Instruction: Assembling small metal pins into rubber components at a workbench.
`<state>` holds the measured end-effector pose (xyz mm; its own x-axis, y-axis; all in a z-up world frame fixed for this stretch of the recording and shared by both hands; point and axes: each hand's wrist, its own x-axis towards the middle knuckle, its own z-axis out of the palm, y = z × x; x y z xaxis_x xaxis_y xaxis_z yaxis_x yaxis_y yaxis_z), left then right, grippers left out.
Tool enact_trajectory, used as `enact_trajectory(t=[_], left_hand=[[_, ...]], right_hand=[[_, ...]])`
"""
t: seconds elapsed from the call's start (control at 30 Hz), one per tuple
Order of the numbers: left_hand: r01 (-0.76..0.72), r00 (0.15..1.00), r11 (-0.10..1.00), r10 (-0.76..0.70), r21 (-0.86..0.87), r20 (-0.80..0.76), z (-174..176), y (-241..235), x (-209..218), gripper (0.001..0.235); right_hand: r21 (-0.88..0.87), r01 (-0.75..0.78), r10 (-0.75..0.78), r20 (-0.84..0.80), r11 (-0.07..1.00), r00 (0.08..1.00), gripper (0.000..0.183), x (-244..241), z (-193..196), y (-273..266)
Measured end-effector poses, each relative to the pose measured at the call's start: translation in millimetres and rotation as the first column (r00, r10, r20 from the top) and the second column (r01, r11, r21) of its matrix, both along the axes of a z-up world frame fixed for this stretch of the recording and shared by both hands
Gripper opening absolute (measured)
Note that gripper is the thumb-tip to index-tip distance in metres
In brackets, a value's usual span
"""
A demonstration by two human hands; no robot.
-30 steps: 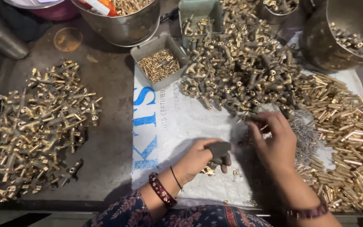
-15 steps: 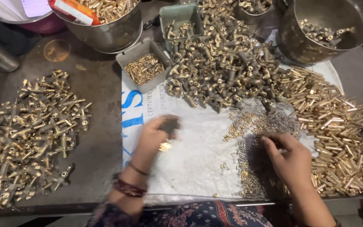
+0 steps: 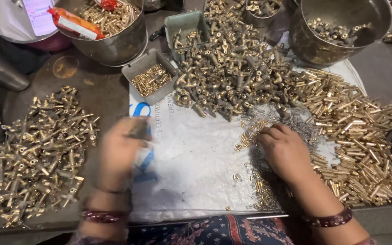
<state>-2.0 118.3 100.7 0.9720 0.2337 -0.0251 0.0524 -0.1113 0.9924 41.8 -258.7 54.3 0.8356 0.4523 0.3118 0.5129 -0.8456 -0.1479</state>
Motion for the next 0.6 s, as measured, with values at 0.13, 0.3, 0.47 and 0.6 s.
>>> enact_trajectory(t=[0.13, 0.3, 0.47, 0.6], left_hand=[[0.273, 0.941, 0.962, -0.263, 0.018, -0.211, -56, -102, 11, 0.053], [0.527, 0.787, 0.827, -0.562, -0.195, -0.255, -76, -145, 0, 0.027], [0.573, 0.803, 0.805, -0.589, -0.156, -0.090, -85, -141, -1, 0.031], [0.606, 0.795, 0.782, -0.604, -0.143, 0.064, -96, -139, -4, 0.031]], right_hand=[[-0.153, 0.050, -0.060, -0.067, 0.987, 0.996, 0.018, 2, 2, 11], [0.284, 0.129, -0.033, -0.318, 0.950, 0.947, 0.023, -17, 14, 16], [0.666, 0.219, 0.187, -0.482, 0.713, 0.856, 0.016, -35, 4, 35], [0.684, 0.125, 0.198, -0.374, 0.719, 0.906, 0.012, -40, -3, 43]])
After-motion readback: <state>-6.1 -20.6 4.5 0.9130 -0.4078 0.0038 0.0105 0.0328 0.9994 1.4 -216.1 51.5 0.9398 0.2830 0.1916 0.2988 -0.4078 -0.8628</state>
